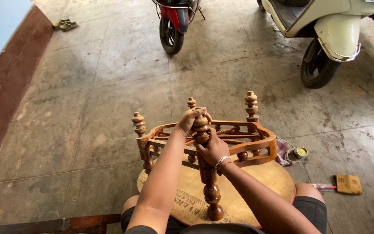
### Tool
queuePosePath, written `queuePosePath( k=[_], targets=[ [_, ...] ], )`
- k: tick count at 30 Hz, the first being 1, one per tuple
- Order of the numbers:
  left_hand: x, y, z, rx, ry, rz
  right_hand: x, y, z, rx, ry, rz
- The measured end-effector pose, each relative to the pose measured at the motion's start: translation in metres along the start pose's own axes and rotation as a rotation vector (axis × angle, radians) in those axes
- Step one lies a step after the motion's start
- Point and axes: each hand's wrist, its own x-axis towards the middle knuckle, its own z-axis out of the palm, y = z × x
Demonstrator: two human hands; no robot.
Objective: The person sands the surface and legs of a small wooden table using sandpaper, wiping the wood by hand and turning the table over to reach different parts.
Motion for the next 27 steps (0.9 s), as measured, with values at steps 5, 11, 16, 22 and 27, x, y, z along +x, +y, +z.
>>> queuePosePath(
  k=[5, 11, 16, 22, 27],
  targets=[
    [-0.016, -0.018, 0.027, 0.204, 0.505, 0.104, 0.003, 0.009, 0.008, -0.026, -0.03, 0.006],
    [-0.025, -0.021, 0.048, 0.554, 0.734, 0.094, 0.003, 0.016, 0.015, -0.037, -0.033, 0.021],
    [0.014, 0.019, 0.011, 0.456, 0.226, -0.273, 0.005, 0.008, 0.006, -0.025, -0.073, 0.064],
    [0.039, 0.012, -0.019, 0.14, -0.254, -0.247, 0.003, 0.005, -0.003, -0.014, -0.114, 0.105],
    [0.017, 0.01, 0.007, 0.345, 0.179, -0.148, 0.0, 0.01, 0.002, -0.019, -0.071, 0.006]
  ],
)
